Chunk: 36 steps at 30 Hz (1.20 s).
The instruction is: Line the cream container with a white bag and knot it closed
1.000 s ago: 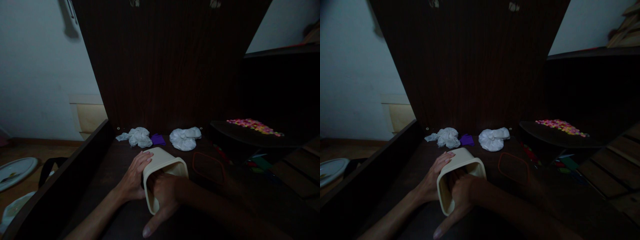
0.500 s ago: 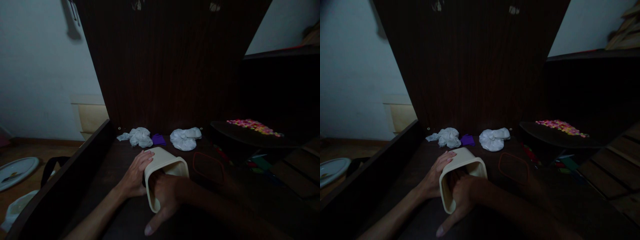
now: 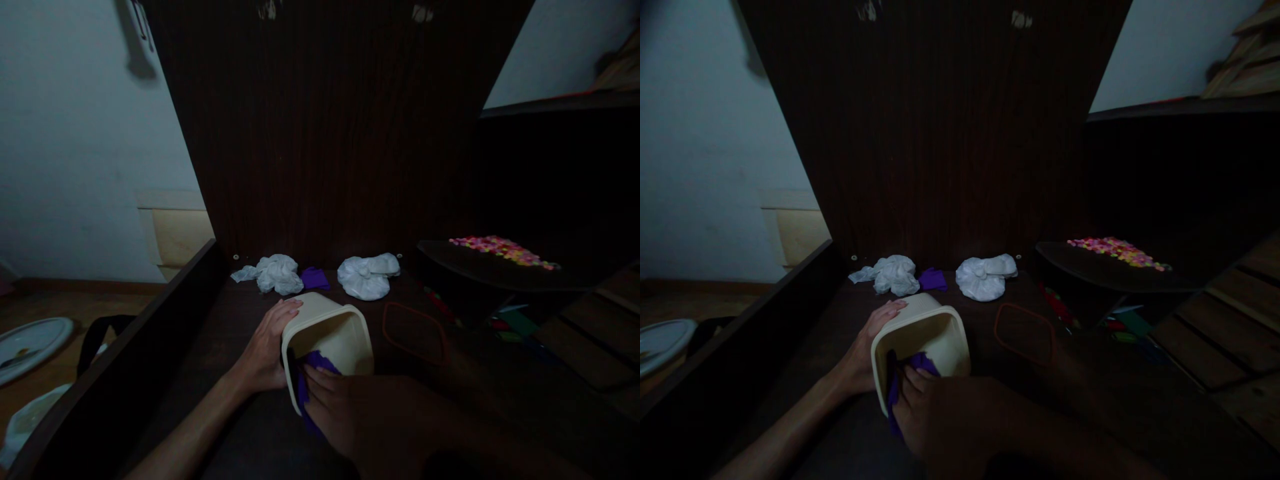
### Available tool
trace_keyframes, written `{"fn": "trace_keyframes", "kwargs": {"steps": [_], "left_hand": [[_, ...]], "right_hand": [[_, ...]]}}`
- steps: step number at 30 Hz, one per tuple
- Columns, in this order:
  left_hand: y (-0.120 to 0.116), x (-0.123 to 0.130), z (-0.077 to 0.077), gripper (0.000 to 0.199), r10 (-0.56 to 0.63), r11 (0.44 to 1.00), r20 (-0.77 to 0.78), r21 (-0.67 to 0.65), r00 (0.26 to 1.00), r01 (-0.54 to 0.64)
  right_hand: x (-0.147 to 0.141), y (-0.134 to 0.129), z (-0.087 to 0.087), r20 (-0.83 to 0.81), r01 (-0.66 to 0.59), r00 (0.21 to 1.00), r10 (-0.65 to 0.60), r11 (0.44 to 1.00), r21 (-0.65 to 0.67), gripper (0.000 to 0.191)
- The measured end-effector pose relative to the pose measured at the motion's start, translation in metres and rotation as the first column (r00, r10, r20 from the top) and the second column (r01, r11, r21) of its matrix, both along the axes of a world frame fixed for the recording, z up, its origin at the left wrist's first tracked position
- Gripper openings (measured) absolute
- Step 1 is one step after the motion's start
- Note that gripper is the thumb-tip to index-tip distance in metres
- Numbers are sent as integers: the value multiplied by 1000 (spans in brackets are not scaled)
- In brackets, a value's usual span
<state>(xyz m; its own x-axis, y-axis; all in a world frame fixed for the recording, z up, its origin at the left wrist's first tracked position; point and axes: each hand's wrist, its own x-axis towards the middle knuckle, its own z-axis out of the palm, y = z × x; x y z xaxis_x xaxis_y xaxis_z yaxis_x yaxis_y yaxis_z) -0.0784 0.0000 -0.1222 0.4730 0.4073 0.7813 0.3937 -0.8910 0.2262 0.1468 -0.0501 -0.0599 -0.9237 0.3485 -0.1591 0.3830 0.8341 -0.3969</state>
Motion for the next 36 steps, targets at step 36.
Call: {"fn": "trace_keyframes", "kwargs": {"steps": [36], "left_hand": [[-4, 5, 0, 104, -43, 998, 11, -44, 999, 43]], "right_hand": [[-16, 33, -12, 175, 194, 963, -206, 977, 88, 87]]}}
